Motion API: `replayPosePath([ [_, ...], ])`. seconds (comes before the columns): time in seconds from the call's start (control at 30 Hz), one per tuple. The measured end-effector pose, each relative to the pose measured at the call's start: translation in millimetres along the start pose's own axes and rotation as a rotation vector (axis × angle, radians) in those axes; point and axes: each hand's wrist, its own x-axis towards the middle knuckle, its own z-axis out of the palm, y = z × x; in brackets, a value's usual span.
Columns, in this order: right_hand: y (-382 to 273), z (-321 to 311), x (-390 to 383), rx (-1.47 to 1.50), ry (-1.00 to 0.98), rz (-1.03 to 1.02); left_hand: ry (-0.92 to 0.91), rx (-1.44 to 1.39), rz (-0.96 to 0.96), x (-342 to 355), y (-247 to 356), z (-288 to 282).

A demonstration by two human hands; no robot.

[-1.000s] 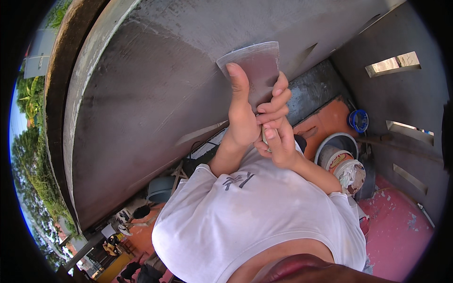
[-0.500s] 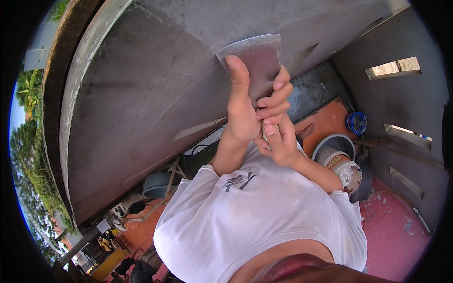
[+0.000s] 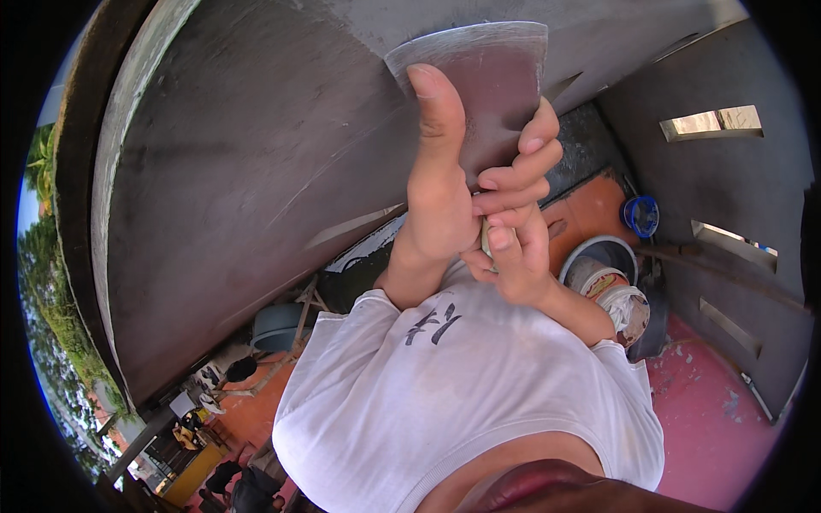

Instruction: The person uses a trowel to apply and smooth plaster on a ceiling. They repeatedly scoop material from a bucket and spread it across the surface, working in sections to even out the finish.

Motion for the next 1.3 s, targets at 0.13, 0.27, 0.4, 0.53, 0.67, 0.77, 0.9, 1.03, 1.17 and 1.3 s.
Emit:
replayPosePath([
  [0.13, 2.6, -7.3, -8.0, 0.056, 0.010, 0.104, -0.068, 0.005, -0.024, 0.1, -6.2, -13.9],
  [0.27, -0.8, -2.9, -2.9, 0.005, -0.020, 0.044, -0.097, -0.036, 0.003, 1.2, -1.3, -8.3],
  [0.4, -5.9, 0.6, 0.0, -0.013, -0.062, 0.002, -0.162, -0.188, 0.022, 1.2, 3.0, 0.1],
  [0.53, -20.1, 5.0, -0.1, -0.019, -0.022, 0.094, -0.121, -0.042, 0.024, 1.8, 5.5, 1.4],
  [0.67, -31.9, 11.3, 0.1, -0.083, -0.056, 0.120, -0.033, -0.063, -0.003, 0.6, 6.7, 15.1],
  [0.77, -33.3, 9.8, -0.7, -0.043, -0.049, 0.119, -0.036, -0.038, 0.001, 2.4, 6.1, 14.0],
  [0.9, -30.7, 10.4, 4.3, -0.020, -0.057, 0.109, -0.073, -0.069, -0.017, 2.9, 9.2, 13.6],
  [1.03, -32.6, 11.8, 6.2, -0.021, -0.024, 0.075, -0.125, -0.056, -0.020, 6.2, 12.6, 14.7],
  [1.17, -33.4, 1.7, 2.8, -0.001, -0.047, 0.153, -0.123, 0.039, -0.007, 8.0, 6.8, 5.9],
  [1.3, -39.6, 4.4, 3.7, -0.036, -0.064, 0.154, -0.120, 0.014, -0.020, 7.2, 10.0, 11.3],
])
